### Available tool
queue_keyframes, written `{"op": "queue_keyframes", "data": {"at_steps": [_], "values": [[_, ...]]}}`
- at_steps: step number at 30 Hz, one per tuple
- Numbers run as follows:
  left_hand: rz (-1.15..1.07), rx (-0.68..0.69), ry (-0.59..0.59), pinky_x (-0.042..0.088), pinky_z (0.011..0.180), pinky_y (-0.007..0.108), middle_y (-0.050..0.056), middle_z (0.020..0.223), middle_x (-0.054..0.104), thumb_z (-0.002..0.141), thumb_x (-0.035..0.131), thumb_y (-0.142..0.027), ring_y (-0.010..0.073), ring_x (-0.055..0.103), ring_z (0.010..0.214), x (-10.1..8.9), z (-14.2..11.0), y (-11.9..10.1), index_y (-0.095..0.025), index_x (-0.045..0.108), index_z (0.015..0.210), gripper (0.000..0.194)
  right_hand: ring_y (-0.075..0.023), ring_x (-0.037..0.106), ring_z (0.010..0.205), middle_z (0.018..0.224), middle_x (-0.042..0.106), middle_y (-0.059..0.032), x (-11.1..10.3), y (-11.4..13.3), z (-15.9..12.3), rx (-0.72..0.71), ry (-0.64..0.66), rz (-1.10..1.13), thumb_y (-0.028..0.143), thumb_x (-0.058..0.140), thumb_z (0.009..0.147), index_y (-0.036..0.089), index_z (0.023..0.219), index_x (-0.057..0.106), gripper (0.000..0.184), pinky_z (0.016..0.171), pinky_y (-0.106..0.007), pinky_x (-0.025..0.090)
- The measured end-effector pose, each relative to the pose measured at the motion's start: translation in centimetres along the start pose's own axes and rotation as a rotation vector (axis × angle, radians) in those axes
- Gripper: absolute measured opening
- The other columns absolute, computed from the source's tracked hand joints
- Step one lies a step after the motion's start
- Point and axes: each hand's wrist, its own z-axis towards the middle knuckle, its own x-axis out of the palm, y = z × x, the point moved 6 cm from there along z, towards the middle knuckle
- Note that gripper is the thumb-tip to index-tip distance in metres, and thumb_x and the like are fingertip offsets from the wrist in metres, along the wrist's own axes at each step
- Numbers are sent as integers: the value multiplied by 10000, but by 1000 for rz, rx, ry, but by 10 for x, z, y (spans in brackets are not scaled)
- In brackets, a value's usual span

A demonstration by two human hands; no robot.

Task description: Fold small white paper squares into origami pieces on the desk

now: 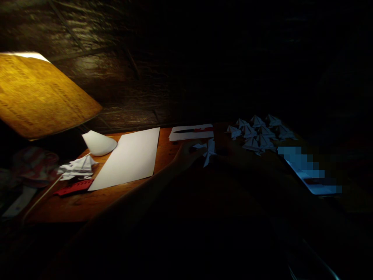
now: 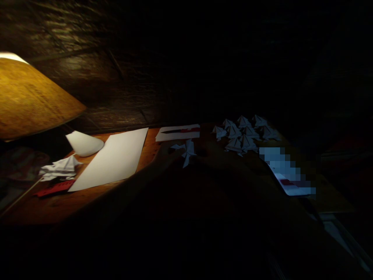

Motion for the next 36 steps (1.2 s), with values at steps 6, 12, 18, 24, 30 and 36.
{"op": "queue_keyframes", "data": {"at_steps": [6, 12, 18, 24, 30, 36], "values": [[4, -2, -36, 514, 672, 278, 6, 763, 674, 831, 749, -478, 153, 618, 732, -3, -1, -3, -180, 688, 848, 305, -247, 725, 1008, 1121, 781, -60, 0, 2, 2, -50, -2, 44, 288, 642, 911, 218, 1100, 773, 241, 880, -389, 579], [-9, 91, 54, 486, 707, 270, 7, 811, 657, 858, 731, -362, 141, 604, 769, 3, 0, -17, -193, 690, 844, 175, -236, 691, 859, 1013, 761, -99, -20, 2, 4, -60, -213, -178, 266, 653, 868, 175, 1048, 750, 224, 729, -344, 521], [50, 160, 35, 511, 794, 320, 33, 903, 668, 860, 748, -323, 172, 634, 870, 2, -2, -23, -218, 724, 931, 128, -224, 675, 837, 1003, 742, -87, -18, -3, 3, -13, -197, -177, 267, 656, 876, 190, 1043, 727, 198, 695, -321, 483], [35, 162, 39, 509, 765, 317, 27, 889, 656, 851, 749, -304, 161, 619, 829, 4, -2, -26, -219, 719, 918, 112, -197, 640, 769, 924, 712, -65, -14, -5, 4, -26, -176, -178, 314, 650, 894, 199, 1031, 728, 196, 659, -307, 463], [41, 174, 55, 510, 779, 316, 29, 891, 672, 851, 759, -277, 161, 627, 838, 4, -2, -27, -225, 740, 916, 86, -190, 628, 776, 945, 706, -60, -15, 2, 3, -96, -187, -217, 290, 654, 897, 216, 1077, 735, 211, 699, -314, 477], [54, 176, 61, 513, 762, 305, 37, 888, 684, 864, 762, -336, 166, 634, 835, 3, -1, -23, -206, 735, 917, 144, -217, 648, 825, 983, 725, -81, -14, 4, 3, -136, -172, -198, 315, 640, 910, 210, 1078, 747, 226, 738, -332, 494]]}}
